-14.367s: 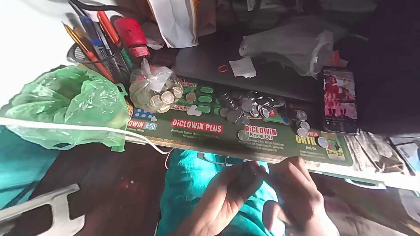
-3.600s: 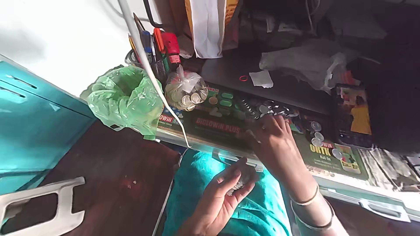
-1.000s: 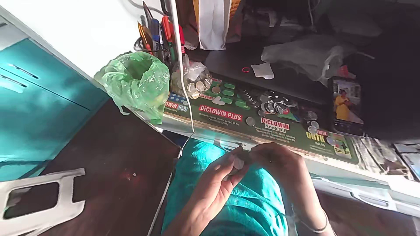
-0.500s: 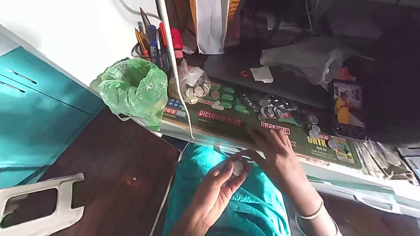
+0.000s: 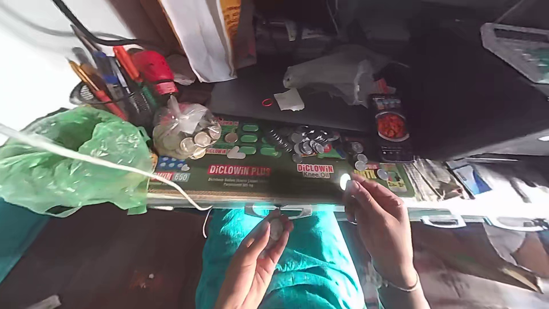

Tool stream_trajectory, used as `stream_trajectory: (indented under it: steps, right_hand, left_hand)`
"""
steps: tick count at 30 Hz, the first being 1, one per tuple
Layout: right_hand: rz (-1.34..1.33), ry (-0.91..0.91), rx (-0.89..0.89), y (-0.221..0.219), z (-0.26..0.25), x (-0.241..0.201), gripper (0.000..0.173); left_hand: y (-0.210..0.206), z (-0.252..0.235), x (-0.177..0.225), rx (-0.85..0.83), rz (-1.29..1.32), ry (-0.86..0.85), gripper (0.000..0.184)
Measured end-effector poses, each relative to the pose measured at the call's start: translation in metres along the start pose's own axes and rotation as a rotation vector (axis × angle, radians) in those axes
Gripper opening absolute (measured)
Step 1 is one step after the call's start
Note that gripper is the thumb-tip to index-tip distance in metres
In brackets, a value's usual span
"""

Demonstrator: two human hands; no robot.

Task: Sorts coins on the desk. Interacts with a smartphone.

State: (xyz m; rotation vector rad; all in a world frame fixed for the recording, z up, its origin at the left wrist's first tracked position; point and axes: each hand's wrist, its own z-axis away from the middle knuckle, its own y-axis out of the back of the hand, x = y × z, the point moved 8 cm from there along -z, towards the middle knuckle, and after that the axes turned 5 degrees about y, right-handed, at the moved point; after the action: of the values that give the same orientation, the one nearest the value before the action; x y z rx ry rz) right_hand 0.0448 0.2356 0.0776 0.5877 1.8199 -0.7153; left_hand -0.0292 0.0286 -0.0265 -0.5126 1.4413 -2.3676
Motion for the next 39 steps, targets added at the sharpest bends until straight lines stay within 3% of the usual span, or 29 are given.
stream_trajectory:
  steps: [8, 11, 13, 16, 24, 28, 31, 35, 39]
  right_hand:
    - [0.022, 0.026, -0.031, 0.012, 0.005, -0.005, 0.020]
    - [0.362, 0.215, -0.101, 0.014, 0.013, -0.015, 0.020]
    - [0.688, 0.388, -0.062, 0.019, 0.016, -0.024, 0.020]
    - [0.956, 0.520, 0.019, 0.033, 0.006, -0.034, 0.019]
    - [1.295, 0.438, 0.011, 0.038, -0.031, -0.032, 0.025]
    - [1.284, 0.478, 0.022, 0.029, -0.026, -0.037, 0.024]
    - [0.979, 0.497, -0.190, 0.001, 0.002, -0.033, 0.021]
    - [0.821, 0.506, -0.767, -0.056, 0.050, -0.009, 0.029]
    - [0.852, 0.580, -0.903, -0.068, 0.064, 0.000, 0.024]
  left_hand:
    - [-0.007, -0.002, -0.009, 0.014, -0.047, 0.030, 0.024]
    - [-0.008, -0.002, -0.011, -0.033, -0.038, 0.042, 0.024]
    - [-0.009, -0.003, -0.012, -0.051, -0.041, 0.051, 0.024]
    - [-0.008, -0.004, -0.014, -0.045, -0.035, 0.059, 0.023]
    - [-0.013, -0.003, -0.023, -0.086, -0.097, 0.123, 0.024]
    - [-0.011, -0.003, -0.023, -0.079, -0.091, 0.133, 0.025]
    - [-0.013, -0.004, -0.025, -0.107, -0.125, 0.152, 0.025]
    - [-0.015, -0.003, -0.028, -0.168, -0.182, 0.205, 0.021]
    - [-0.011, -0.002, -0.028, -0.136, -0.215, 0.202, 0.018]
